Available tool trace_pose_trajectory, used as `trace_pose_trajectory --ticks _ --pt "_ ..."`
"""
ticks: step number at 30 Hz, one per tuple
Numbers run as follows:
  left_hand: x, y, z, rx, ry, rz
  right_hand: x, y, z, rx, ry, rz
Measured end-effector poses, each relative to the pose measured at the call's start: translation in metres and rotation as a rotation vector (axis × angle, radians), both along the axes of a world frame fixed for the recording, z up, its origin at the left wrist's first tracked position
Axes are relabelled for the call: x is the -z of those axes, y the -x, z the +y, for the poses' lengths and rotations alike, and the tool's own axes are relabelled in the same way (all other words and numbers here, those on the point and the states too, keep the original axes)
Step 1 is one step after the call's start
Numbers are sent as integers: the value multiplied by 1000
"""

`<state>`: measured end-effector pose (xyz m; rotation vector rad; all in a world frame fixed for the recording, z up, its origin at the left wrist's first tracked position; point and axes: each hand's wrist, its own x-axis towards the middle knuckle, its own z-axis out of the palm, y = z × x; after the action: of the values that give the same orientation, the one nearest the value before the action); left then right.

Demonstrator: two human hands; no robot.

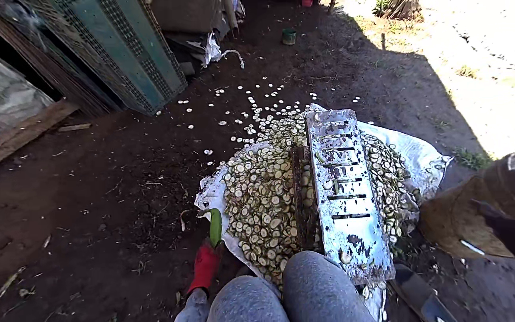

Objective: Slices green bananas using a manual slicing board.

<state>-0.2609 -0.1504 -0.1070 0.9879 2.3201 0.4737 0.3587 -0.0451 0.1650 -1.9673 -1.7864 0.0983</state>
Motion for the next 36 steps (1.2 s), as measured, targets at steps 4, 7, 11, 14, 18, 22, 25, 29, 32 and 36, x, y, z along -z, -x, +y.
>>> trace_pose_trajectory --ticks 4,7,11,14,18,22,25,29,32,36 --pt "-146 -46 51 373 -349 124 41 156 10 -344 127 711" --pt "-241 -105 83 785 -492 393 29 227 22 -452 190 1167" --pt "-299 -188 124 1326 -682 690 4 235 57 -383 -297 1739" --pt "-289 -219 167 1422 -464 577 22 173 66 -323 -523 1571" --pt "-216 -244 201 1008 -259 374 72 119 14 -90 -449 1314" --pt "-141 -267 192 746 -312 274 98 117 -23 -40 -398 1258" --pt "-127 -267 191 793 -358 317 98 140 33 -15 -342 1251" --pt "-119 -264 197 790 -419 354 84 173 166 -37 -421 1161" --pt "-123 -261 193 778 -423 326 69 183 200 -113 -455 1061" --pt "-123 -266 192 756 -432 311 89 147 85 -188 -188 1047"
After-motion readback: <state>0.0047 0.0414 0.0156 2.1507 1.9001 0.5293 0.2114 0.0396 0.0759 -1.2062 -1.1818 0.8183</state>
